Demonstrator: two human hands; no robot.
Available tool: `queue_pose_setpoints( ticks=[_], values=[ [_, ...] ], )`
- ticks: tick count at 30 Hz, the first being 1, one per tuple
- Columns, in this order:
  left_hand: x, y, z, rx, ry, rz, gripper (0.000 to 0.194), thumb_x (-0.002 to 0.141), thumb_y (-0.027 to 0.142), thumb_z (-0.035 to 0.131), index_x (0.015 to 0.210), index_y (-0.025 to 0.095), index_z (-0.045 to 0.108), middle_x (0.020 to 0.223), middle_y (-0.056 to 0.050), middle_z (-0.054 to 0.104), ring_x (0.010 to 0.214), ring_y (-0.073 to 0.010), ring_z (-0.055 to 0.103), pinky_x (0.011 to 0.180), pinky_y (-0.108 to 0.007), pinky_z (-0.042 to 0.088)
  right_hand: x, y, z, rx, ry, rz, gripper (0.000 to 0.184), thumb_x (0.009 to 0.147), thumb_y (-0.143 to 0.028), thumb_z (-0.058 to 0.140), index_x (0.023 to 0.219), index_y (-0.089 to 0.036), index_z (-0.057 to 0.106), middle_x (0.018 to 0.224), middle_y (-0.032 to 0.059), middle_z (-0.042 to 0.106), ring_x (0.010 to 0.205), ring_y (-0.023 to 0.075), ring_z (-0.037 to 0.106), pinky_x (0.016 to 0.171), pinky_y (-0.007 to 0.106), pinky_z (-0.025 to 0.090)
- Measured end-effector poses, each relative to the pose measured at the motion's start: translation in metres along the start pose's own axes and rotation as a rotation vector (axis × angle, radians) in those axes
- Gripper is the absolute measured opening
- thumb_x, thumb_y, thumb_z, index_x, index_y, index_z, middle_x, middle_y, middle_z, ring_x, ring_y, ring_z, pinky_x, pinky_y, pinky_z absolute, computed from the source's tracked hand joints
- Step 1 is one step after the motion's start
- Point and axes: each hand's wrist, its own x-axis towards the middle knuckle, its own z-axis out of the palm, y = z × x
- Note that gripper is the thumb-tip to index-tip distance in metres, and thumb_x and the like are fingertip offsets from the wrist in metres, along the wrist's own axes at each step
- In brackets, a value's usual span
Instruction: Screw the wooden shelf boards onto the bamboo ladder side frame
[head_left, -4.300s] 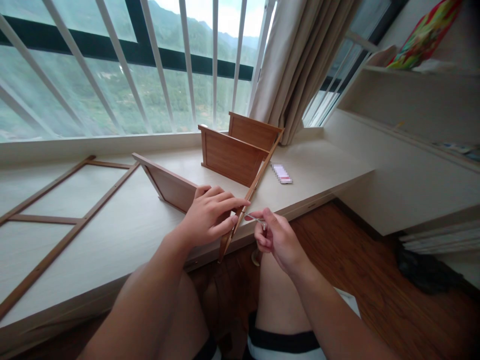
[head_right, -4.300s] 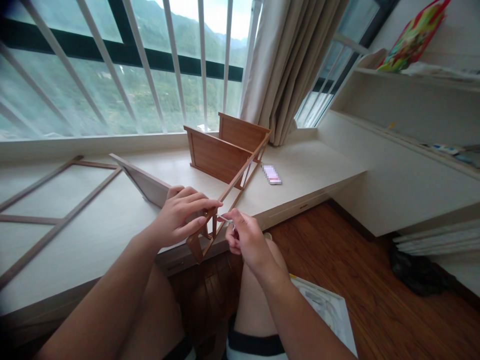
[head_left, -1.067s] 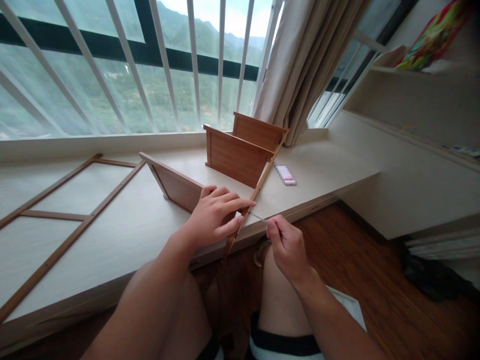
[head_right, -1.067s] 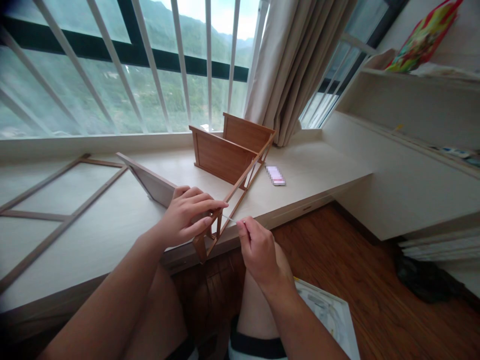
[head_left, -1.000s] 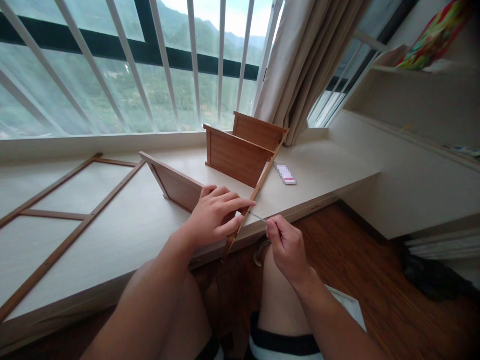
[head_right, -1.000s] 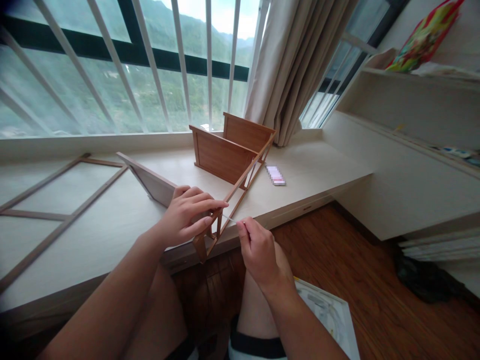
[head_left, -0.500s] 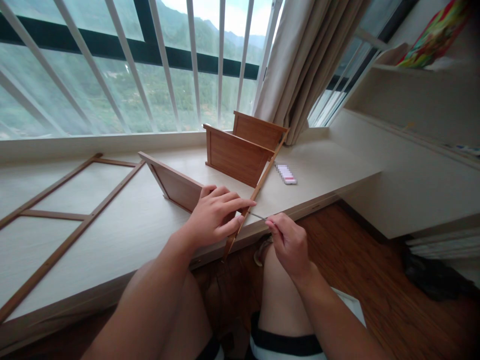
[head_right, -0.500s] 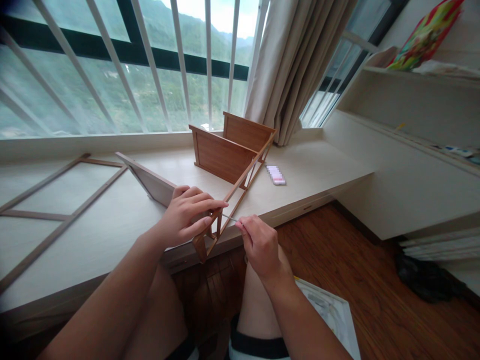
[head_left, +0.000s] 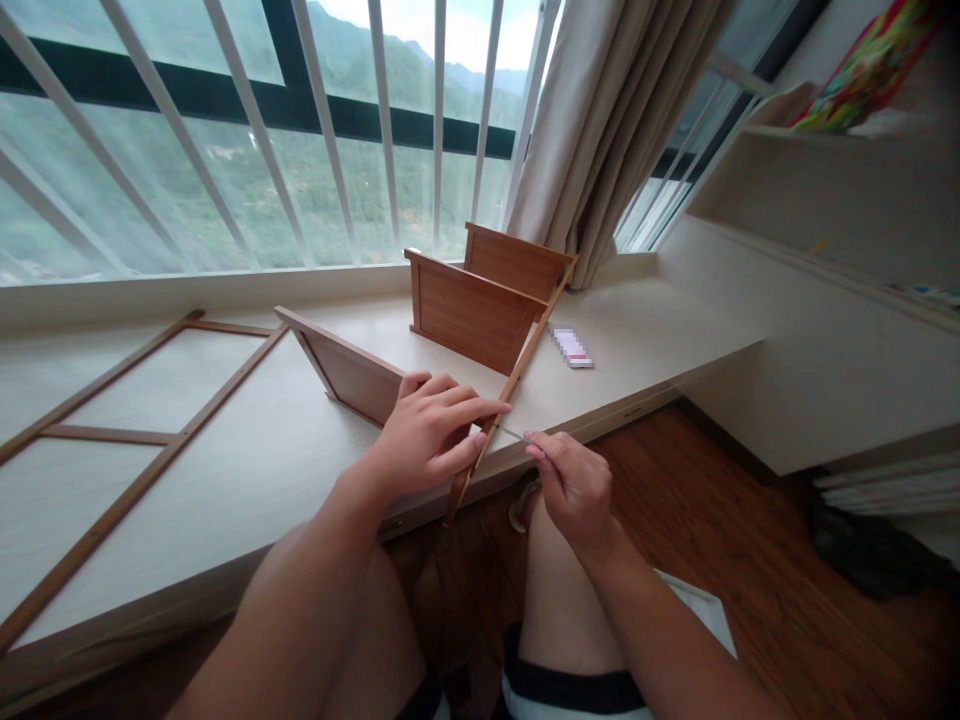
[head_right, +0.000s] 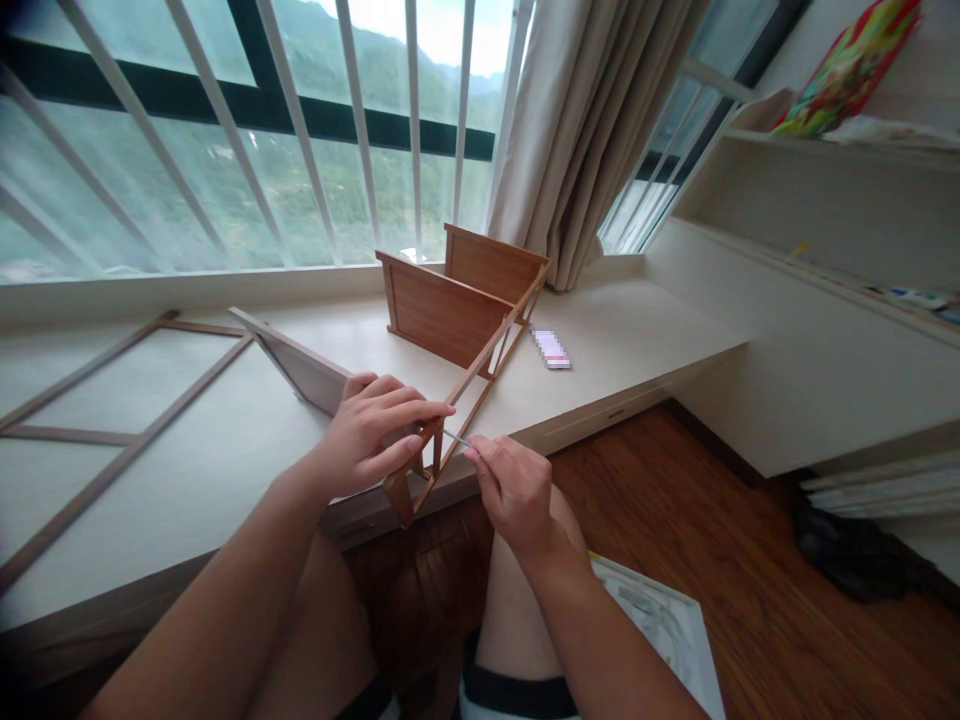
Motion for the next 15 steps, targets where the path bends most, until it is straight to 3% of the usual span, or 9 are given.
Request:
queue_pose_setpoints(
  ticks=[3, 6, 11, 15],
  values=[
    [0.0, 0.0, -0.001, -0.002, 0.0, -0.002, 0.039, 0.093, 0.038, 0.042, 0.126, 0.03, 0.061, 0.1, -0.003, 0.068, 0.096, -0.0222, 0.05, 0.094, -0.042, 0.023, 0.002, -0.01, 0.001, 0.07, -0.001, 0.113, 0.018, 0.094, -0.023, 0.051, 0.094, -0.019, 0.069, 0.083, 0.0074, 0.07, 0.074, 0.0181, 0.064, 0.071, 0.031, 0.048],
    [0.0, 0.0, -0.001, -0.004, -0.004, -0.002, 0.039, 0.093, 0.039, 0.043, 0.127, 0.03, 0.061, 0.1, -0.003, 0.068, 0.096, -0.0225, 0.05, 0.094, -0.042, 0.023, 0.005, -0.021, 0.004, 0.212, 0.043, 0.348, 0.026, 0.094, -0.032, 0.051, 0.079, -0.019, 0.068, 0.063, 0.0021, 0.06, 0.059, 0.0147, 0.056, 0.06, 0.028, 0.043],
    [0.0, 0.001, -0.001, -0.005, 0.001, -0.006, 0.04, 0.094, 0.038, 0.041, 0.127, 0.031, 0.061, 0.101, -0.003, 0.068, 0.096, -0.0227, 0.049, 0.094, -0.042, 0.024, 0.012, -0.036, 0.009, 0.789, 0.046, 0.847, 0.037, 0.09, -0.044, 0.054, 0.067, -0.017, 0.06, 0.046, -0.004, 0.046, 0.04, 0.0078, 0.036, 0.041, 0.022, 0.025],
    [0.0, 0.001, -0.001, -0.003, 0.005, -0.003, 0.04, 0.094, 0.039, 0.041, 0.127, 0.03, 0.061, 0.101, -0.004, 0.068, 0.096, -0.0229, 0.049, 0.093, -0.042, 0.024, 0.02, -0.041, 0.004, 1.162, -0.035, 1.084, 0.035, 0.085, -0.043, 0.058, 0.061, -0.018, 0.052, 0.041, -0.0063, 0.04, 0.034, 0.0061, 0.029, 0.037, 0.02, 0.018]
  ],
)
